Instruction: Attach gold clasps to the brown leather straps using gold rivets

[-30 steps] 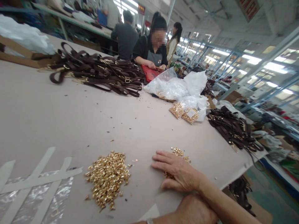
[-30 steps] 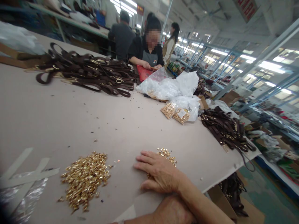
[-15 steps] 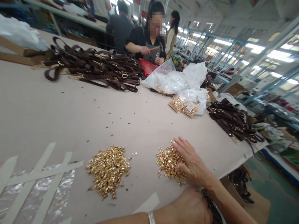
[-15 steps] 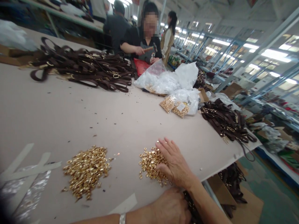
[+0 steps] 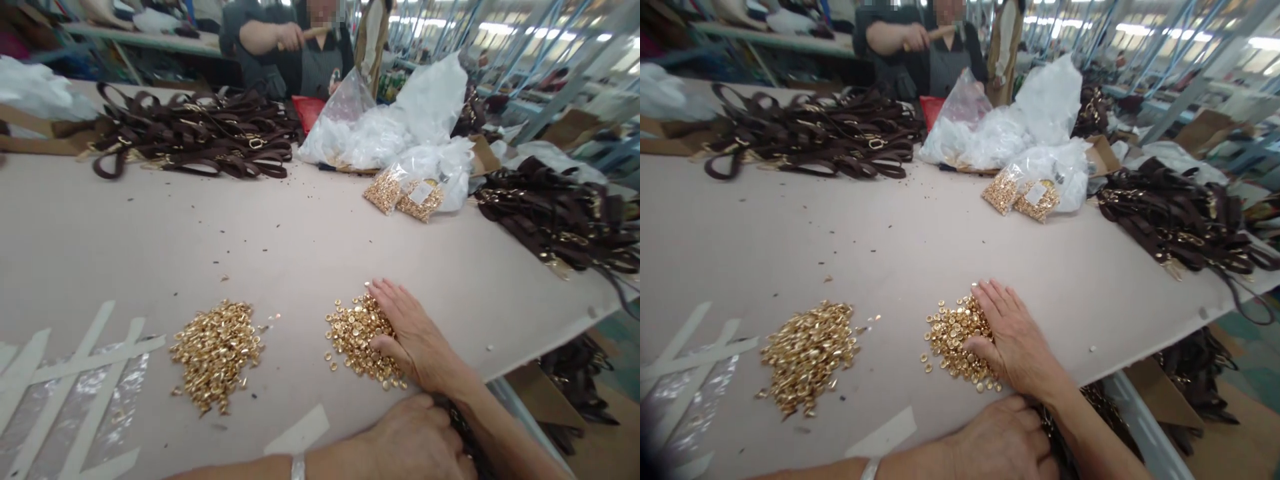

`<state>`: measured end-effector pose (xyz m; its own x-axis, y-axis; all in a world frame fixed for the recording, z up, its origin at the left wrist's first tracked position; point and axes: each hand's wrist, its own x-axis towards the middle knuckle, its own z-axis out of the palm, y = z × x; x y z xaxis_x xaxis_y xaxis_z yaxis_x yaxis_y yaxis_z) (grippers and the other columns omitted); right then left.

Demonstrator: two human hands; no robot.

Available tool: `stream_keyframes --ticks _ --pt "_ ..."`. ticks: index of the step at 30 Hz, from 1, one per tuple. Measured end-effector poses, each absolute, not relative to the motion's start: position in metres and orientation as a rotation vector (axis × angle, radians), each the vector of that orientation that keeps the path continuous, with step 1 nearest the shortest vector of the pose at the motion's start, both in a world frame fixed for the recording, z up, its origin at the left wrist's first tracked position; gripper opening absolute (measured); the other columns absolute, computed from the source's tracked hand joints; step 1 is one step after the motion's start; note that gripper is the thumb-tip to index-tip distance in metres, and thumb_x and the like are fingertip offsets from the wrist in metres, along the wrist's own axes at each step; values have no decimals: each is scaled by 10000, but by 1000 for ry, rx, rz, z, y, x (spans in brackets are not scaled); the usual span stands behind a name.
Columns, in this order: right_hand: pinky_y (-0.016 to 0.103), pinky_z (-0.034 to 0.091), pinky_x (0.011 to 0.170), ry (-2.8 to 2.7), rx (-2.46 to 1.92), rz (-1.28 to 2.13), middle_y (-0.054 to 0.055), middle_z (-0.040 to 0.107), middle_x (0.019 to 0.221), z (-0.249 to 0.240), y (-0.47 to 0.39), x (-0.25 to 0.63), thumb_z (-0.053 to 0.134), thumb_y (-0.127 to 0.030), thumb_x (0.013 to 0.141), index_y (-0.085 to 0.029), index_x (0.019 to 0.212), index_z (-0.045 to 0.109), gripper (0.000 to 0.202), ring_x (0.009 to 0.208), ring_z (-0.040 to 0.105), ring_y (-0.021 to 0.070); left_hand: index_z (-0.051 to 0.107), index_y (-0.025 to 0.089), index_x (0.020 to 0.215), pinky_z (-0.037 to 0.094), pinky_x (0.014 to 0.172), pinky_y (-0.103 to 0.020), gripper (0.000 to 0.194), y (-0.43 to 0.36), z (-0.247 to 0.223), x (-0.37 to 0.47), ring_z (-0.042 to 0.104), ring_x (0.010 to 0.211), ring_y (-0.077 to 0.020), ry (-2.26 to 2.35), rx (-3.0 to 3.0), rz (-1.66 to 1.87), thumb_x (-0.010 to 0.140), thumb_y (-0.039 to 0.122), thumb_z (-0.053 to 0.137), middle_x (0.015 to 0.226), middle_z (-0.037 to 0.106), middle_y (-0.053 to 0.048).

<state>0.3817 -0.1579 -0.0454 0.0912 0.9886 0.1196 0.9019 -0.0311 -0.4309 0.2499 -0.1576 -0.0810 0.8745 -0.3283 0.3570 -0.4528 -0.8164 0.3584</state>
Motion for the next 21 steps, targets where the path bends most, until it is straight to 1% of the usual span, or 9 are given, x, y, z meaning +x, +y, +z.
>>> stream_keyframes --ticks 2,3,6,8,9,13,17,19,21 --pt "543 193 1219 -1688 -1894 371 29 208 1620 -45 -161 387 323 -612 976 -300 1560 134 689 1488 182 285 622 166 710 428 610 -321 207 -155 -75 250 588 663 -165 -555 2575 448 892 263 635 672 667 5" --pt "542 184 1221 -1604 -1857 396 17 191 1625 -45 -163 389 289 -617 979 -302 1559 139 678 1491 169 282 619 165 733 447 645 -322 198 -153 -72 250 593 694 -166 -554 2554 463 908 257 604 690 664 6" --pt "551 153 1225 -1442 -1778 468 -1 188 1626 -44 -169 392 282 -657 963 -300 1552 183 696 1493 157 290 640 143 851 480 864 -308 157 -145 -59 248 612 910 -183 -592 2487 372 928 244 548 853 702 -20" --pt "547 162 1223 -1375 -1734 530 10 227 1615 -44 -171 393 311 -667 954 -290 1546 215 708 1483 196 294 648 121 937 444 998 -294 138 -135 -46 243 588 1067 -194 -617 2445 264 911 223 559 984 712 -49" --pt "543 174 1221 -1339 -1710 558 19 247 1609 -44 -171 393 323 -665 954 -282 1543 229 708 1476 220 294 647 114 974 431 1033 -291 145 -130 -39 240 574 1119 -197 -598 2435 218 901 211 567 1034 709 -62" --pt "524 185 1220 -1218 -1585 601 51 300 1589 -48 -171 396 347 -650 957 -254 1525 285 696 1462 265 283 640 113 1062 419 1085 -297 205 -112 -17 224 534 1226 -197 -414 2422 127 877 192 602 1129 693 -83" --pt "519 223 1209 -1138 -1484 639 69 341 1570 -54 -168 401 340 -621 973 -253 1521 288 662 1443 312 270 644 111 1087 355 1154 -307 252 -100 -14 208 475 1308 -196 -321 2417 162 842 167 636 1223 666 -80" --pt "522 240 1202 -1106 -1480 638 82 372 1553 -57 -166 403 351 -617 972 -249 1517 298 660 1430 339 272 645 117 1079 349 1163 -331 245 -96 -16 202 472 1315 -203 -318 2418 194 842 178 633 1249 657 -85" --pt "526 236 1202 -1106 -1496 625 88 397 1538 -57 -165 403 366 -625 965 -247 1510 315 665 1425 348 277 644 121 1068 354 1161 -340 218 -96 -18 197 491 1295 -202 -309 2434 234 862 185 607 1222 671 -84"
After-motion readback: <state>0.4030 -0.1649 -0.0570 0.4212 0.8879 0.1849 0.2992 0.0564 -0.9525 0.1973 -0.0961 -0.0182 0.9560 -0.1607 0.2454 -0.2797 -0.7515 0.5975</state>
